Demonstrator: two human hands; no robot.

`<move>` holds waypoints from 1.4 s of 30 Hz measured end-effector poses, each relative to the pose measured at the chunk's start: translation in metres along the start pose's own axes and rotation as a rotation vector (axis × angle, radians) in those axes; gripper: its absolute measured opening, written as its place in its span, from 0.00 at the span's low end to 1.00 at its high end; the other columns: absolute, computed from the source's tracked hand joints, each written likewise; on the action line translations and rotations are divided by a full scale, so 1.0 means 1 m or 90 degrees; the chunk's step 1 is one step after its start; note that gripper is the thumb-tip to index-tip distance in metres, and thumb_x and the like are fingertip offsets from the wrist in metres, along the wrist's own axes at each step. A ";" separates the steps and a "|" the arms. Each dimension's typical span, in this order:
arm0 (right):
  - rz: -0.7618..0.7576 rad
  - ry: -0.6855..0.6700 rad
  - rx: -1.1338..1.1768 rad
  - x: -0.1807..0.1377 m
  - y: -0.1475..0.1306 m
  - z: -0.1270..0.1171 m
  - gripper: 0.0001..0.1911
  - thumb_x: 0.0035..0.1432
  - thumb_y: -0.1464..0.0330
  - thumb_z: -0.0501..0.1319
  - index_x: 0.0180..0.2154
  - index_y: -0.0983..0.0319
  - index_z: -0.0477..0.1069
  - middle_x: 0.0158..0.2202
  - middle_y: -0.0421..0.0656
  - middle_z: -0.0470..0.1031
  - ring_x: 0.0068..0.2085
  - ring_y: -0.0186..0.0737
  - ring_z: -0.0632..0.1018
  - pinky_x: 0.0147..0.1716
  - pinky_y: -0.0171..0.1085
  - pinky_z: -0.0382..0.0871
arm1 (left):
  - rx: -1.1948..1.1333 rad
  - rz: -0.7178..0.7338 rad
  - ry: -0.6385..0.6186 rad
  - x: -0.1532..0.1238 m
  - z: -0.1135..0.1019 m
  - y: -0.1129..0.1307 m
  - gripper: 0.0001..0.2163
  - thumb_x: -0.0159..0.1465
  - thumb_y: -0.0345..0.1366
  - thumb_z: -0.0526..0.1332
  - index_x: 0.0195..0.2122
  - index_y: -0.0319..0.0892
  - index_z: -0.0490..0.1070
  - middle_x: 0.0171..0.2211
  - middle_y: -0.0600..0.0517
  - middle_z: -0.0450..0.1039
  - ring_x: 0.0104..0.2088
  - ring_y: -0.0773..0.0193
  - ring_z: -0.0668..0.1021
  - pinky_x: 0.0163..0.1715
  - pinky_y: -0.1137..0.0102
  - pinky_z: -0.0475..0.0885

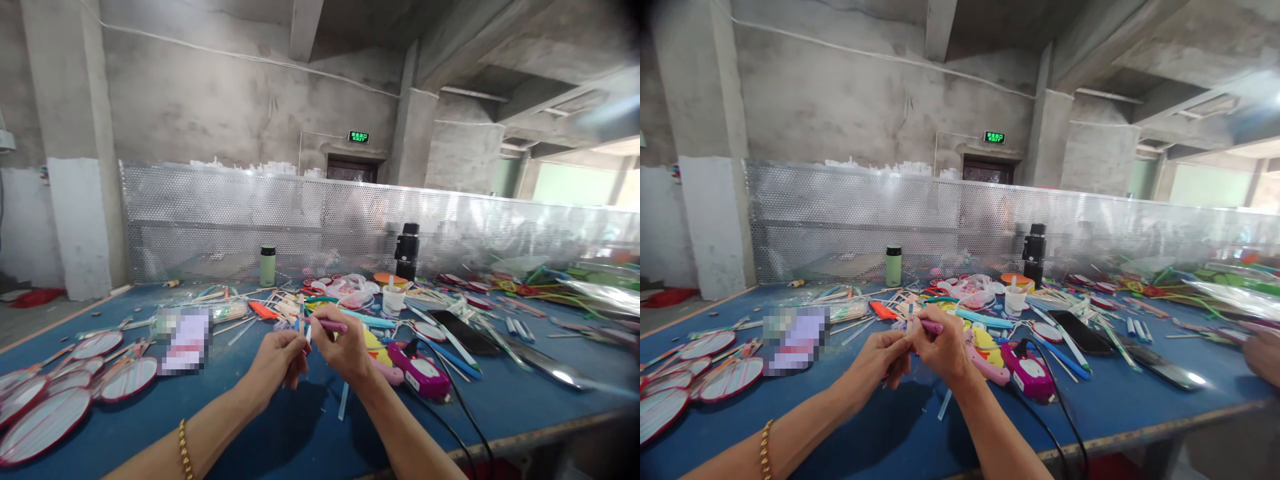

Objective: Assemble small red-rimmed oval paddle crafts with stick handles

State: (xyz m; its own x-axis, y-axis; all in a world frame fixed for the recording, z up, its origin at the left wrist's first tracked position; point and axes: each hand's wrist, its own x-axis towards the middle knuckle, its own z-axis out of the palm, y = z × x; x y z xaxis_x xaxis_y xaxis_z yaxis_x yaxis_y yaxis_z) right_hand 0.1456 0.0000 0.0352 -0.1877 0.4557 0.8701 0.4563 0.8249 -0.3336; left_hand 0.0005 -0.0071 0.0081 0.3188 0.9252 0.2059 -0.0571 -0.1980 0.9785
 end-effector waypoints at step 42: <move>-0.002 -0.009 -0.003 0.000 -0.003 0.001 0.06 0.55 0.73 0.57 0.26 0.61 0.69 0.22 0.37 0.69 0.22 0.30 0.65 0.23 0.31 0.60 | 0.001 0.001 0.009 -0.003 0.002 0.006 0.19 0.56 0.52 0.59 0.21 0.40 0.65 0.11 0.57 0.64 0.10 0.73 0.64 0.13 0.76 0.50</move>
State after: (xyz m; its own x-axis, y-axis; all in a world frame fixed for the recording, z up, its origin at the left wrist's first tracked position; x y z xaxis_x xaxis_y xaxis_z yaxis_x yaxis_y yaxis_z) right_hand 0.1431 -0.0023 0.0358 -0.2013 0.4585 0.8656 0.4596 0.8246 -0.3299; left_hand 0.0013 -0.0122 0.0135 0.3047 0.9294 0.2081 -0.0570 -0.2003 0.9781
